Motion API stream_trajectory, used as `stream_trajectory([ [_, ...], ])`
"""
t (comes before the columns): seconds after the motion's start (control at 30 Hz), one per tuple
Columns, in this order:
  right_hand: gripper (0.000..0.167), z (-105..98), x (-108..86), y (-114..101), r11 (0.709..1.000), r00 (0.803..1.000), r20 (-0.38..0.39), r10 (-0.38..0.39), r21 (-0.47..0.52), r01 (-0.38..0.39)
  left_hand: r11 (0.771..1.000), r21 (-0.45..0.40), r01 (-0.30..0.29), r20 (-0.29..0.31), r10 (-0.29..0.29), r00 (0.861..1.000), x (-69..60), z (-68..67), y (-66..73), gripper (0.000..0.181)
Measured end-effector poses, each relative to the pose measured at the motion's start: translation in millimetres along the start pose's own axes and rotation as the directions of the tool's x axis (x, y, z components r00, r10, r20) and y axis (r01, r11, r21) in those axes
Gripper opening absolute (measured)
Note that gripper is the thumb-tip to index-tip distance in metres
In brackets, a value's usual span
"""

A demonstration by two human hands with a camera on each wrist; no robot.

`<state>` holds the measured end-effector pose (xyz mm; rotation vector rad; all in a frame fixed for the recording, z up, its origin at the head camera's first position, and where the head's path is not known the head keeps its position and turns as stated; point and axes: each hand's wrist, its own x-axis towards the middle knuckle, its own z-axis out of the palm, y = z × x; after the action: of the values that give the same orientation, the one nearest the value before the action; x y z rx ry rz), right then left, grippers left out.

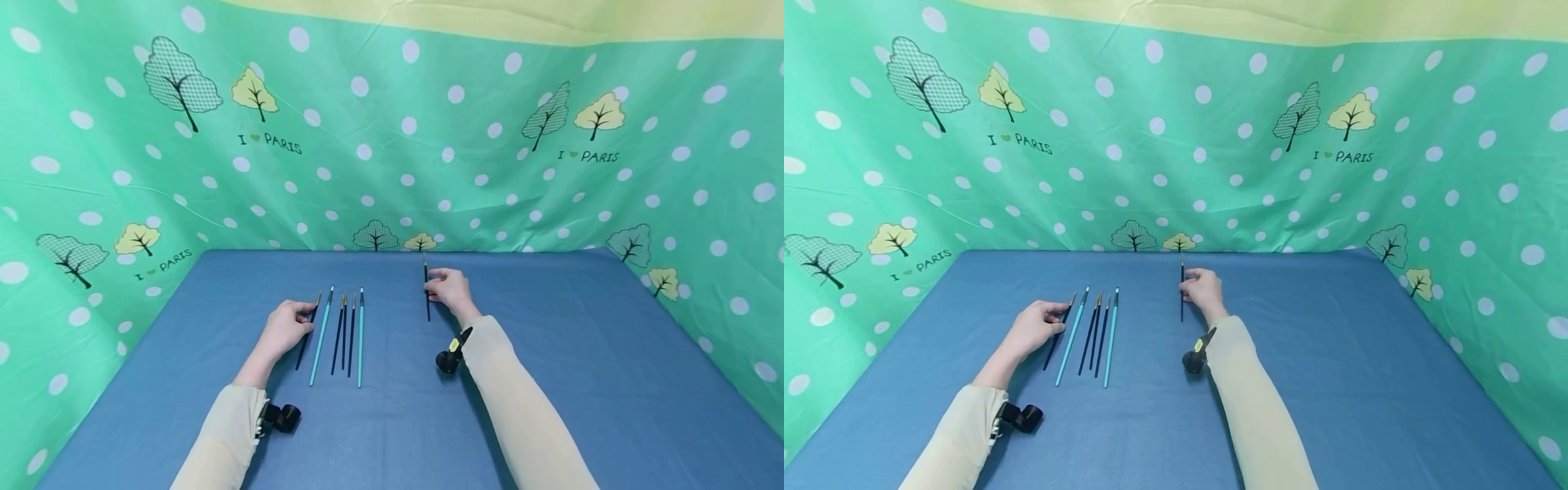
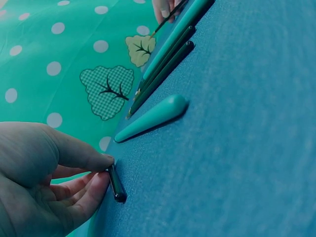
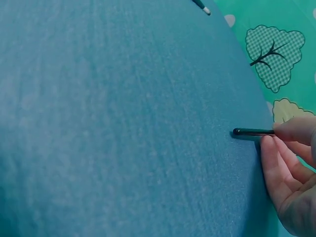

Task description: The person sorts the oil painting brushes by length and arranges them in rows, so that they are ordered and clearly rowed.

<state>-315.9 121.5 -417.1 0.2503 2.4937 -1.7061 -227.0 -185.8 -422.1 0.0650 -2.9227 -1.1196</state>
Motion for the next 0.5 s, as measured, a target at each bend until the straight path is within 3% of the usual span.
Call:
stream_trajectory([
  [0.5, 0.035, 3.4, 4.1, -3.7, 0.994, 0.999, -0.022, -0.028, -0.108, 0.025, 1.0, -0.001, -0.004, 0.005, 0.004, 1.0, 0.3, -0.5, 1.0, 0.04],
])
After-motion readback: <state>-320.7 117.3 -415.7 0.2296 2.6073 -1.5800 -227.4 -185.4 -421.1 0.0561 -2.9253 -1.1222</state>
